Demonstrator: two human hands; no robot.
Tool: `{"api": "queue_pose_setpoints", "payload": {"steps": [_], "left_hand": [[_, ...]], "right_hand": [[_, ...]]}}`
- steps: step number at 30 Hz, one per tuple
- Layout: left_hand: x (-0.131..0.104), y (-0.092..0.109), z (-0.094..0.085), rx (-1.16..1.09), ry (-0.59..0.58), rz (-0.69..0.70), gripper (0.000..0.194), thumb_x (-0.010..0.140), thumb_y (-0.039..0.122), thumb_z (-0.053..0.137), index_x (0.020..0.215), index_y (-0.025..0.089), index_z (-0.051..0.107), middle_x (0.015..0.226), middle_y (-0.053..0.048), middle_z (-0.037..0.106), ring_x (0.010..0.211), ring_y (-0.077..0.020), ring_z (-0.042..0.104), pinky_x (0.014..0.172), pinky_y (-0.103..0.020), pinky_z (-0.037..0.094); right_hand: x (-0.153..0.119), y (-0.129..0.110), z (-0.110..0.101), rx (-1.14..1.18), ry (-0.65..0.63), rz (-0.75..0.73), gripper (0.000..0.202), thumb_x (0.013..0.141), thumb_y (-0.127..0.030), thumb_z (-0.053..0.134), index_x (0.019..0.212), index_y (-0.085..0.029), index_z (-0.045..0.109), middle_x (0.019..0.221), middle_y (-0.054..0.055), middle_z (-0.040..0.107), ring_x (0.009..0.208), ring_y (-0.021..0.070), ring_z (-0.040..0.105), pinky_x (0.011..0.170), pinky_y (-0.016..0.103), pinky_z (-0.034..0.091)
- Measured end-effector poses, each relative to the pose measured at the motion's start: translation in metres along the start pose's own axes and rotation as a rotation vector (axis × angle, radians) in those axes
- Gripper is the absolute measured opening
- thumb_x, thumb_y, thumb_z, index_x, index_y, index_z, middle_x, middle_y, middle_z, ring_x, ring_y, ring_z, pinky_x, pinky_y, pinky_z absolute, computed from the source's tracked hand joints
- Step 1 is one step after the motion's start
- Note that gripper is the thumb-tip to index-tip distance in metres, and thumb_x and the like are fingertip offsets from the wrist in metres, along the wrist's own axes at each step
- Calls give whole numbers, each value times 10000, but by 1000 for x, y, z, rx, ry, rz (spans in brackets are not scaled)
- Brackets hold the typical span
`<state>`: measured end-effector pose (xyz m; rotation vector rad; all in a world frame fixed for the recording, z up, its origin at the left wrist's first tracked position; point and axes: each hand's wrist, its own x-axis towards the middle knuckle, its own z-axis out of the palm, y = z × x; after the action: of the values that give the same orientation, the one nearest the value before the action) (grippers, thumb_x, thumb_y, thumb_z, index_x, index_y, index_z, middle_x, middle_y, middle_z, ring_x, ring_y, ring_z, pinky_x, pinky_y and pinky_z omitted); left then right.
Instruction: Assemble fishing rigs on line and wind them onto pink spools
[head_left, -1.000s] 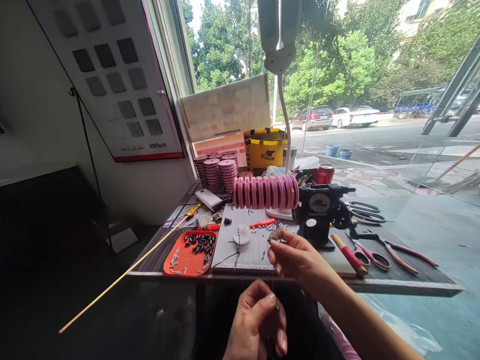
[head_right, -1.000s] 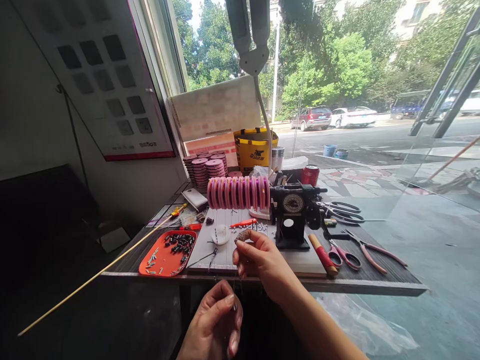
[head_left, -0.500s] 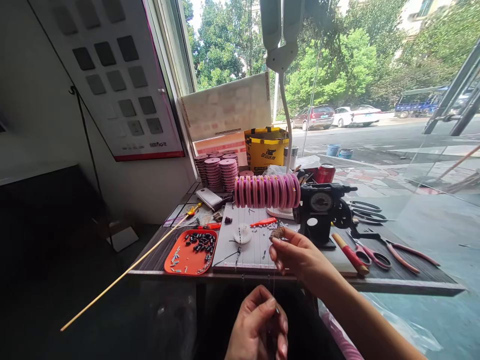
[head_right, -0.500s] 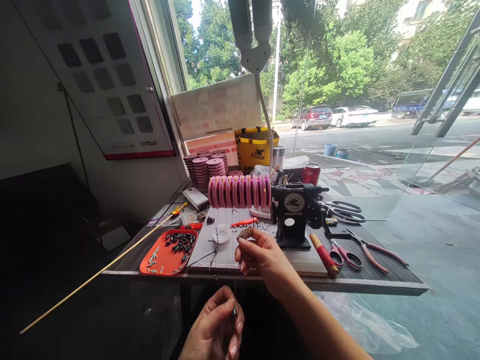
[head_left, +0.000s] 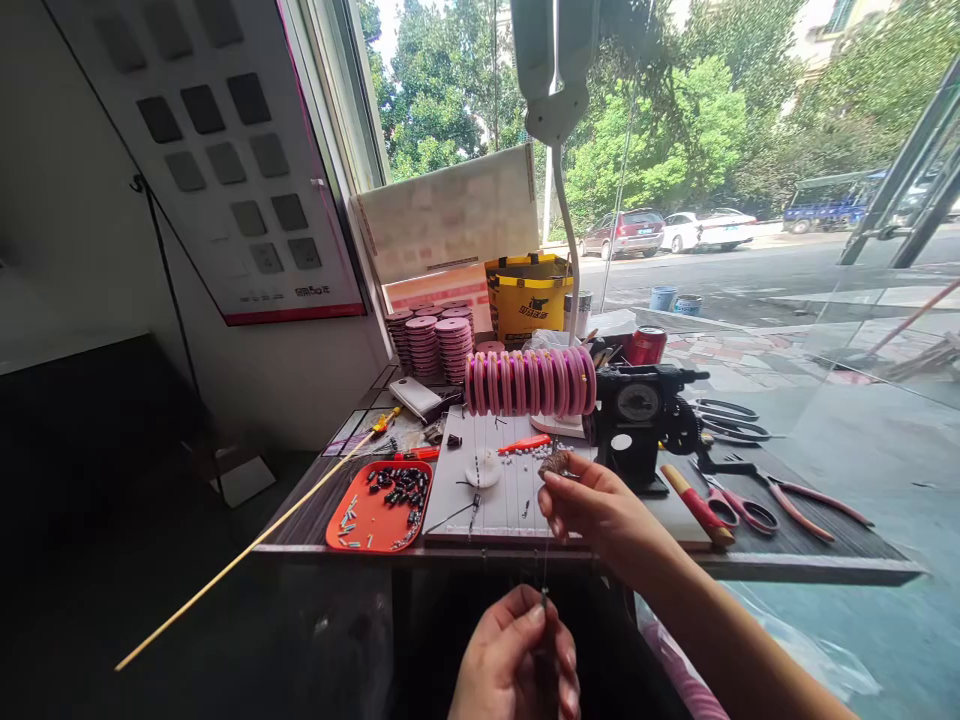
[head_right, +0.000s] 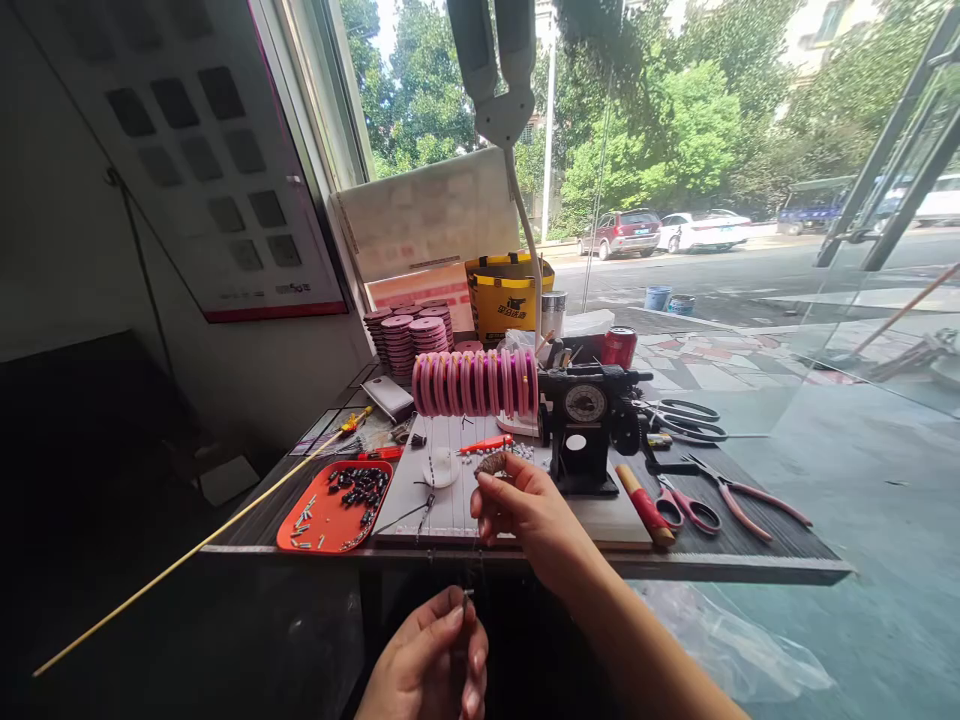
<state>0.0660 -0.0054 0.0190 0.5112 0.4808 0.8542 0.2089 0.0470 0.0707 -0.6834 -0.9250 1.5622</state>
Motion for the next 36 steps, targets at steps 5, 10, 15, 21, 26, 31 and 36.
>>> {"api": "queue_pose_setpoints", "payload": {"steps": [5,10,15,21,26,31,36], "left_hand": [[0,-2,0,11,13,1,151,706,248,626,636,138,551,499,-3,609,331,-74,504,331,-160,348],[-1,-1,0,27,-12,-2,153,689,245,632,629,140,538,488,4,595,326,-67,482,346,-171,343],[-3,-1,0,76,16,9,170,695,246,622,619,157,500,493,10,587,336,-69,476,357,-177,330],[-4,1,4,146,108,69,319,592,382,714,647,162,491,395,88,420,292,6,251,332,-132,168],[-1,2,8,175,143,90,349,585,410,702,616,182,439,375,128,270,308,7,113,325,-135,81],[1,1,7,157,128,96,281,620,360,651,601,194,425,371,123,260,308,-3,93,314,-136,82],[-1,-1,8,133,105,102,257,627,331,640,582,193,428,350,128,232,293,-2,94,314,-133,84]], "right_hand": [[1,1,0,-4,12,1,245,672,-321,678,746,-164,504,542,-31,584,398,60,490,400,170,371],[3,2,0,-2,17,-1,257,665,-325,683,748,-164,501,534,-33,584,387,59,488,394,167,359],[1,2,-1,-6,23,1,260,662,-326,687,768,-164,514,536,-30,584,387,65,486,394,175,358],[2,3,-1,-1,27,-12,251,659,-326,690,767,-165,531,533,-30,580,391,66,482,396,178,362],[2,1,0,1,21,-20,243,666,-318,685,768,-162,530,533,-32,577,388,61,481,394,174,365],[1,1,0,3,12,-16,236,677,-316,677,752,-162,515,536,-29,581,393,62,487,397,172,370],[2,2,-2,7,18,-12,244,665,-316,686,749,-163,515,528,-32,579,382,63,487,383,169,363]]}}
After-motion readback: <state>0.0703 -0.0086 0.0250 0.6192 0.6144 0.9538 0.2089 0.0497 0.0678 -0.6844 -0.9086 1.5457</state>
